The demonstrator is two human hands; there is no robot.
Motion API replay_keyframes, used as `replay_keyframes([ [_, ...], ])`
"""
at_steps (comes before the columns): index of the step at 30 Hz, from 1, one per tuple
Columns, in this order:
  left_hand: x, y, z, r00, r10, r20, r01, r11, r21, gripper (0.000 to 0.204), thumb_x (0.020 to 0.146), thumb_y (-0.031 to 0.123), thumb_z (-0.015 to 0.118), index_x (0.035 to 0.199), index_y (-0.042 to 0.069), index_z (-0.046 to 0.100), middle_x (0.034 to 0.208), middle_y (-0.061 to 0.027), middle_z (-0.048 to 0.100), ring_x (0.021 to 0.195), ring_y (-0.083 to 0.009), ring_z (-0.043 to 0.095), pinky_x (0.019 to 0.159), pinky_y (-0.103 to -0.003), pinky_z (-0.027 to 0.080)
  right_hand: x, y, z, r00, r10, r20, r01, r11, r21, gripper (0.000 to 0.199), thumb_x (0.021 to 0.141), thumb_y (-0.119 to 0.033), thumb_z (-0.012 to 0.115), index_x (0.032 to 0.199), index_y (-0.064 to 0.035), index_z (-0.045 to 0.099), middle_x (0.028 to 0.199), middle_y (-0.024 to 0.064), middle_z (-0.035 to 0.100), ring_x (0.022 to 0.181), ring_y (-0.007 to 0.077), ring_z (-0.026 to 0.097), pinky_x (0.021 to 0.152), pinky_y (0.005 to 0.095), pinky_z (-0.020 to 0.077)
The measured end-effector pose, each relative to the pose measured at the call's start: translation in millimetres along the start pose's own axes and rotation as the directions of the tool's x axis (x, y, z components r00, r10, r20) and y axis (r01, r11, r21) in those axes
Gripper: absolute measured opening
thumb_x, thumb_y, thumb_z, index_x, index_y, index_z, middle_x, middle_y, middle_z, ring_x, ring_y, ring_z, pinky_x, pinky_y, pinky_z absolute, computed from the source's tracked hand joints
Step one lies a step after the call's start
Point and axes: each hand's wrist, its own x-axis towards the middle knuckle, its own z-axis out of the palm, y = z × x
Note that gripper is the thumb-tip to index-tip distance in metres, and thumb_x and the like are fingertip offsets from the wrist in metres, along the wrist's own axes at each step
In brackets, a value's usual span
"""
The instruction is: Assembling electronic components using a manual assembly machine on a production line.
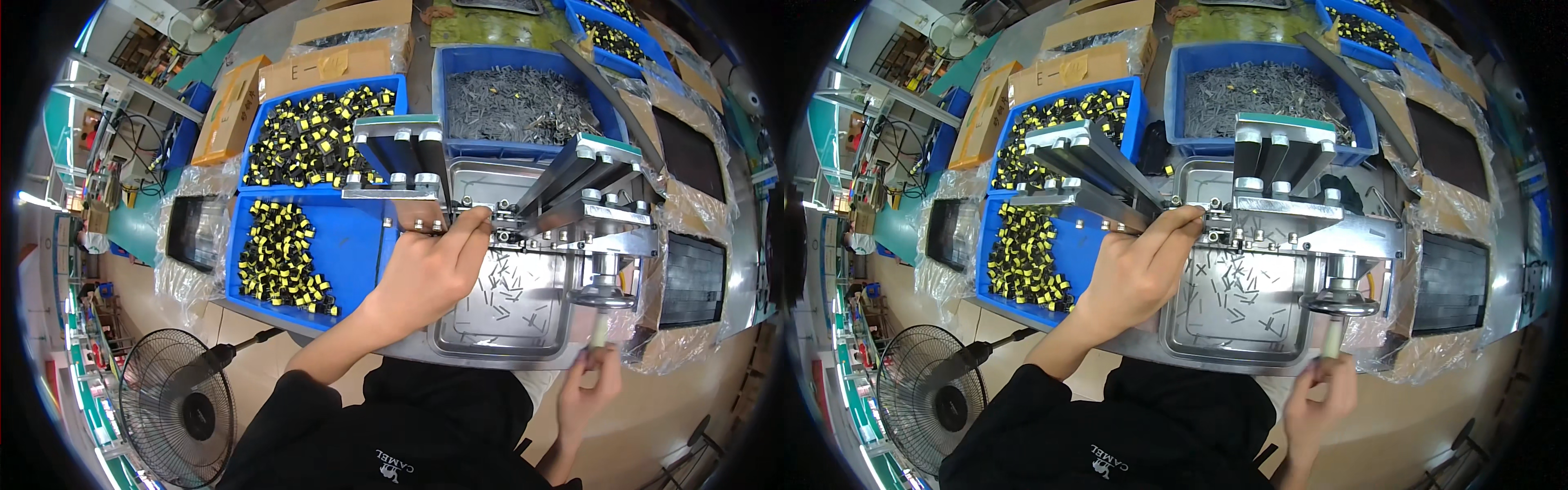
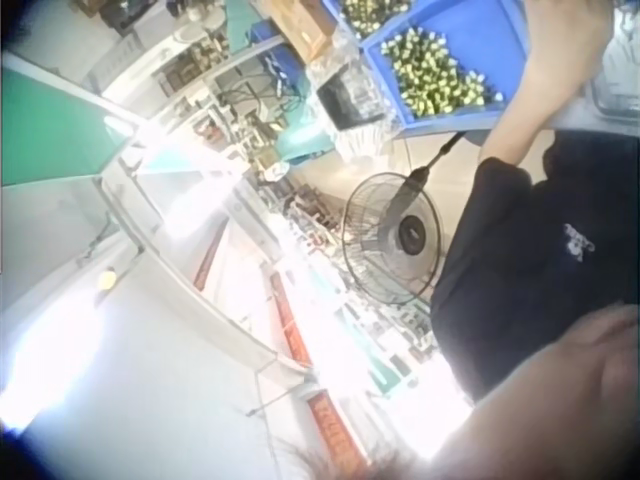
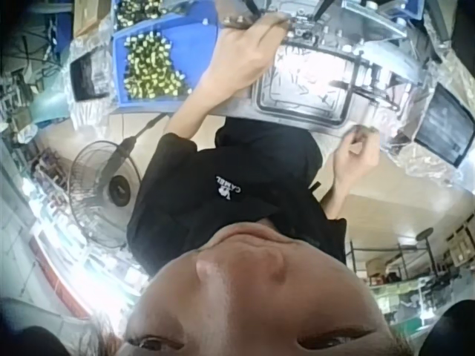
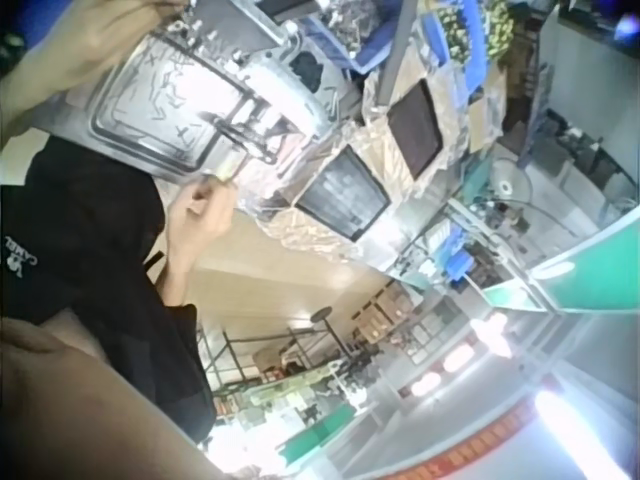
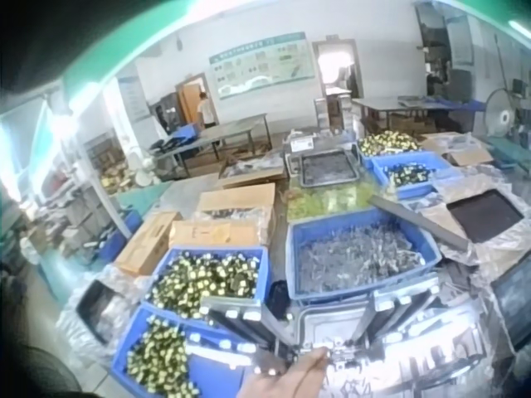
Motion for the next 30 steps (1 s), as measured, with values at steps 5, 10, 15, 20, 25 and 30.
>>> replay_keyframes([
  [5, 2, 1, -1, 1.0, -0.003, 0.019, 0.003, 1.0, 0.01, 0.016, 0.08, -0.004, 0.067, 0.096, -0.002, 0.068, 0.109, -0.009, 0.071, 0.058, -0.0214, 0.065, 0.05, -0.031, 0.05, 8, 28, -4, 0.983, 0.14, -0.117, -0.155, 0.978, -0.137, 0.019, 0.088, 0.005, 0.06, 0.083, 0.0016, 0.041, 0.07, 0.0097, 0.04, 0.063, 0.0212, 0.043, 0.062, 0.0339, 0.0412],
  [10, 1, 0, 0, 1.0, 0.005, 0.016, -0.006, 1.0, 0.017, 0.017, 0.08, -0.004, 0.067, 0.096, -0.002, 0.068, 0.109, -0.0081, 0.071, 0.057, -0.0206, 0.064, 0.049, -0.03, 0.05, 7, 27, 15, 0.957, 0.268, 0.114, -0.244, 0.952, -0.184, 0.021, 0.087, 0.003, 0.062, 0.086, 0.0003, 0.041, 0.071, 0.0138, 0.044, 0.06, 0.0271, 0.048, 0.061, 0.0359, 0.045],
  [15, -1, 0, -1, 0.999, -0.013, 0.034, 0.012, 1.0, 0.022, 0.019, 0.079, -0.004, 0.067, 0.097, -0.001, 0.069, 0.11, -0.0075, 0.071, 0.058, -0.0198, 0.064, 0.05, -0.03, 0.049, -6, 9, 5, 0.98, 0.2, -0.012, -0.199, 0.978, 0.068, 0.024, 0.091, 0.002, 0.063, 0.085, -0.001, 0.04, 0.075, 0.0064, 0.042, 0.065, 0.0169, 0.041, 0.061, 0.0287, 0.0385],
  [20, 0, 1, -2, 1.0, -0.005, 0.021, 0.004, 1.0, 0.024, 0.021, 0.078, -0.004, 0.066, 0.098, -0.002, 0.069, 0.111, -0.0071, 0.071, 0.057, -0.0197, 0.064, 0.051, -0.03, 0.049, 16, 33, -6, 0.98, 0.146, -0.136, -0.169, 0.97, -0.177, 0.021, 0.089, -0.001, 0.067, 0.09, 0.0015, 0.046, 0.079, 0.0083, 0.041, 0.069, 0.0205, 0.044, 0.063, 0.0312, 0.042],
  [25, 2, 2, -1, 1.0, -0.007, 0.024, 0.006, 1.0, 0.03, 0.021, 0.077, -0.004, 0.066, 0.098, -0.002, 0.069, 0.111, -0.0067, 0.071, 0.057, -0.0199, 0.063, 0.051, -0.031, 0.048, 6, 33, 12, 0.969, 0.228, 0.09, -0.203, 0.952, -0.23, 0.029, 0.088, -0.007, 0.071, 0.083, 0.001, 0.044, 0.078, 0.0117, 0.048, 0.064, 0.0251, 0.044, 0.058, 0.035, 0.0426],
  [30, -3, -1, -1, 1.0, -0.014, -0.003, 0.014, 1.0, 0.012, 0.02, 0.077, -0.004, 0.067, 0.097, -0.002, 0.069, 0.11, -0.0066, 0.071, 0.056, -0.0191, 0.062, 0.051, -0.031, 0.046, -4, 0, 6, 0.99, 0.138, 0.032, -0.133, 0.984, -0.117, 0.031, 0.09, -0.002, 0.07, 0.078, -0.0008, 0.041, 0.063, 0.0059, 0.038, 0.055, 0.0174, 0.038, 0.051, 0.0291, 0.0348],
])
